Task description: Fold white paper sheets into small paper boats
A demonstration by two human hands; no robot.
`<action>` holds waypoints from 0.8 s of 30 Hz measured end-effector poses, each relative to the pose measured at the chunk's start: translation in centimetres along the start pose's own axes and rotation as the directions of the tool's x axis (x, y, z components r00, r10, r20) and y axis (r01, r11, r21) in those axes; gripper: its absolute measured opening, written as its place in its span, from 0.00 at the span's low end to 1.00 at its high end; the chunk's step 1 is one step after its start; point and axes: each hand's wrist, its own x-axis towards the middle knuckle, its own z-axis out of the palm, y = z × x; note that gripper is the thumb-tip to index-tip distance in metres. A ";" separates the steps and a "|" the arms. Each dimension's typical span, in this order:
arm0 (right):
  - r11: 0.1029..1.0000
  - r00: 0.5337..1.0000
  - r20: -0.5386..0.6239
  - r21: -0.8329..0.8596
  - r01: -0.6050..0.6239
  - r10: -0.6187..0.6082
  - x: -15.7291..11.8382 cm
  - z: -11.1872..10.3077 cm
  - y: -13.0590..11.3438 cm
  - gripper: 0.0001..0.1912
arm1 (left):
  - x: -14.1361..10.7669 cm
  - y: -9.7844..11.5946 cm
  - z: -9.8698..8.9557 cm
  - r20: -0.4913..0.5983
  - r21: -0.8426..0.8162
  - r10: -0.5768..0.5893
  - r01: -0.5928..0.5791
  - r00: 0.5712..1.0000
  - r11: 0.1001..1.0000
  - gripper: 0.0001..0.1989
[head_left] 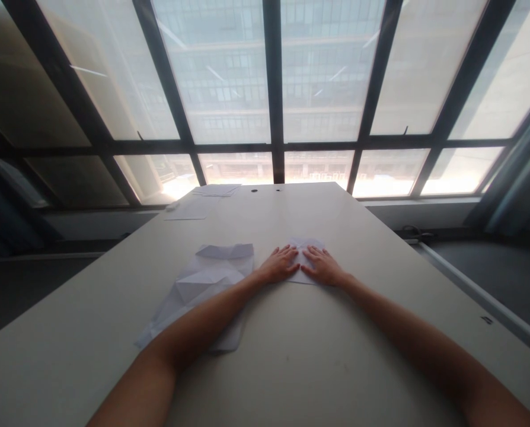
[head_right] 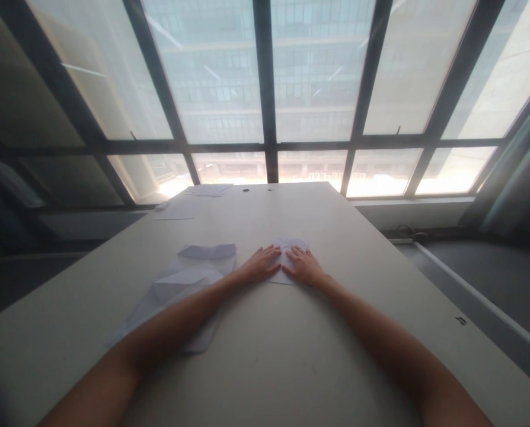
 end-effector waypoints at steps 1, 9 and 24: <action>1.000 1.000 -0.008 -0.004 0.014 -0.014 -0.1 -0.1 0.0 0.34 | 0.0 0.0 -0.1 0.026 -0.002 0.008 -0.008 1.000 1.000 0.25; 0.998 0.992 -0.101 -0.007 0.069 -0.070 -0.1 -0.4 0.1 0.36 | 0.0 0.4 -0.6 0.029 -0.001 0.009 -0.009 1.000 1.000 0.28; 0.998 0.984 -0.176 0.049 0.049 -0.040 0.0 -1.4 -0.7 0.19 | 0.6 -0.2 -1.0 -0.140 -0.031 0.059 -0.064 0.988 0.997 0.14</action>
